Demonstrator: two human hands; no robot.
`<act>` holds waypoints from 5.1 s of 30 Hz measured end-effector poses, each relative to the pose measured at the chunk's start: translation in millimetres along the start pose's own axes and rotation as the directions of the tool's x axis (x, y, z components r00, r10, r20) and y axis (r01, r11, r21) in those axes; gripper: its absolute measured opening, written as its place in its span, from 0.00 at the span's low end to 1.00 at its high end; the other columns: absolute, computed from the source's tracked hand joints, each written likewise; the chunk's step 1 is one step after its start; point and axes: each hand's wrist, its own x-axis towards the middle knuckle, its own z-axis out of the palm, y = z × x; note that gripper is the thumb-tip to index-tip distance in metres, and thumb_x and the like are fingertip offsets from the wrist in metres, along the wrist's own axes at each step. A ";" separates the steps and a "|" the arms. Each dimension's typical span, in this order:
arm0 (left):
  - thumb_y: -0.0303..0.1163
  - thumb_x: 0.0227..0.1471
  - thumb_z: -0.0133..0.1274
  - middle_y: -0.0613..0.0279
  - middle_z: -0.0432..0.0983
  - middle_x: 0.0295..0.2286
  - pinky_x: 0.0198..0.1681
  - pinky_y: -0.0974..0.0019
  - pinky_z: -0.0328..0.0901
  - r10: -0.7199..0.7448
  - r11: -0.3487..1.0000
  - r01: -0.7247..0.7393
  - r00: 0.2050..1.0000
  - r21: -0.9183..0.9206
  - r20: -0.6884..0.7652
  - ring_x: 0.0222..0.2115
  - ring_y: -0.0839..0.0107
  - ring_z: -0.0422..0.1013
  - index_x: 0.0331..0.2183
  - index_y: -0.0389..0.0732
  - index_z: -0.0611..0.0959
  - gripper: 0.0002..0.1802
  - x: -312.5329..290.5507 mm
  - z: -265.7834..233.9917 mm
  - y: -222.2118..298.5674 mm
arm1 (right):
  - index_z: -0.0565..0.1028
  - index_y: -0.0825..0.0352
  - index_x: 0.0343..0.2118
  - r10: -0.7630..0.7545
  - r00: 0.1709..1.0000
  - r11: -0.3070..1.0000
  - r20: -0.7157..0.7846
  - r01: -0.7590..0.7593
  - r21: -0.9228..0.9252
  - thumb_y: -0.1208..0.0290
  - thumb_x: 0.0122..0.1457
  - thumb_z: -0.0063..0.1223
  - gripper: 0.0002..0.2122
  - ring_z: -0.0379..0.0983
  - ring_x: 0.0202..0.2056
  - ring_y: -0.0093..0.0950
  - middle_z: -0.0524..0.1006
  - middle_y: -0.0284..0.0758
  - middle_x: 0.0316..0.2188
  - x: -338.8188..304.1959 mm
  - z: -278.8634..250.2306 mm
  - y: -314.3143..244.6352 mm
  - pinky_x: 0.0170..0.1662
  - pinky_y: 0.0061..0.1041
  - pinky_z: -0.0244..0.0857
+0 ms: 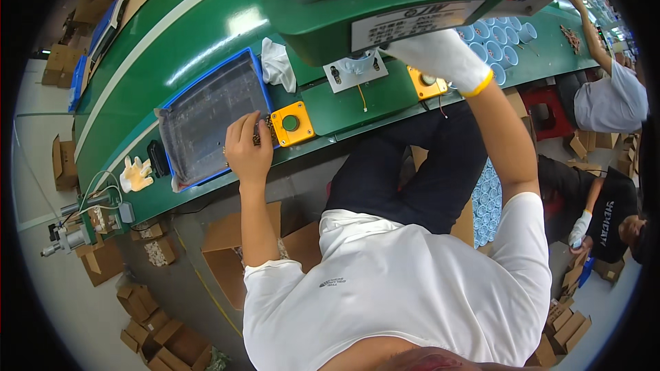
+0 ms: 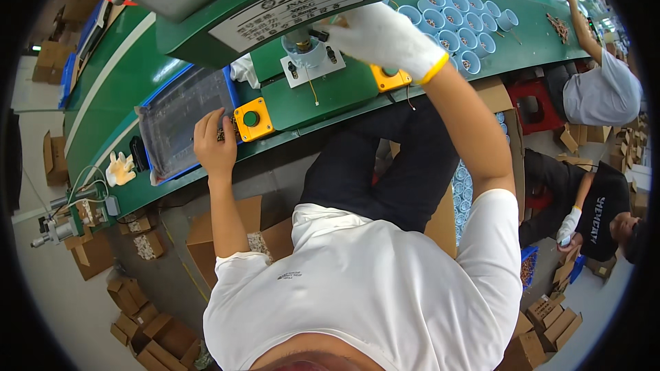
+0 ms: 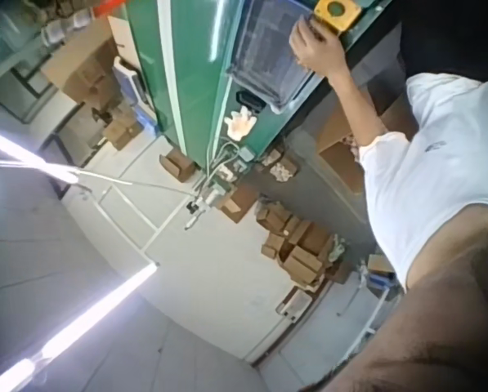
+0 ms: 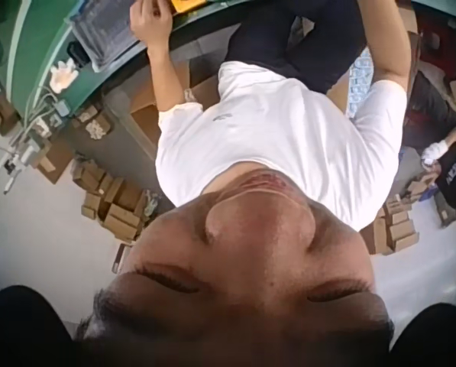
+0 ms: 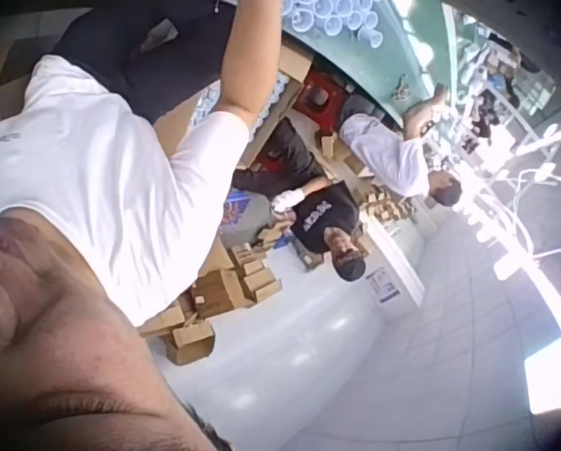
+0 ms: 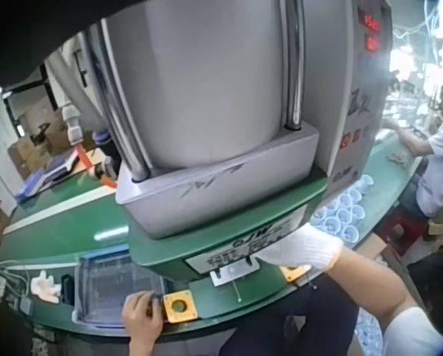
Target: Manually place small components into plastic housings and use a press machine to assemble them on a factory line.
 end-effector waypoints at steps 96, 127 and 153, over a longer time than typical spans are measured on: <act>0.21 0.59 0.57 0.49 0.79 0.32 0.37 0.61 0.71 -0.241 0.928 0.356 0.801 -0.113 0.547 0.31 0.55 0.77 0.39 0.32 0.82 0.05 13.2 -34.9 -21.1 | 0.74 0.68 0.52 -0.452 0.504 0.794 -0.736 0.604 -0.075 0.66 0.51 0.71 0.26 0.79 0.44 0.44 0.80 0.42 0.42 8.4 98.6 14.4 0.48 0.39 0.74; 0.27 0.63 0.56 0.52 0.80 0.33 0.44 0.56 0.69 0.072 0.980 -0.049 0.991 -0.194 0.110 0.40 0.50 0.76 0.37 0.34 0.84 0.06 5.7 9.2 43.2 | 0.81 0.70 0.42 -0.522 0.201 0.712 -0.829 0.638 -0.294 0.69 0.63 0.58 0.10 0.78 0.35 0.33 0.80 0.37 0.34 -25.7 54.5 192.2 0.41 0.30 0.72; 0.35 0.72 0.46 0.58 0.66 0.28 0.37 0.66 0.61 0.037 0.963 0.020 0.978 -0.270 0.205 0.30 0.66 0.64 0.34 0.34 0.73 0.15 24.7 30.3 44.8 | 0.79 0.71 0.50 0.447 0.474 0.700 -0.759 0.343 0.627 0.76 0.68 0.55 0.11 0.80 0.43 0.22 0.84 0.37 0.41 -66.5 129.4 268.2 0.49 0.22 0.72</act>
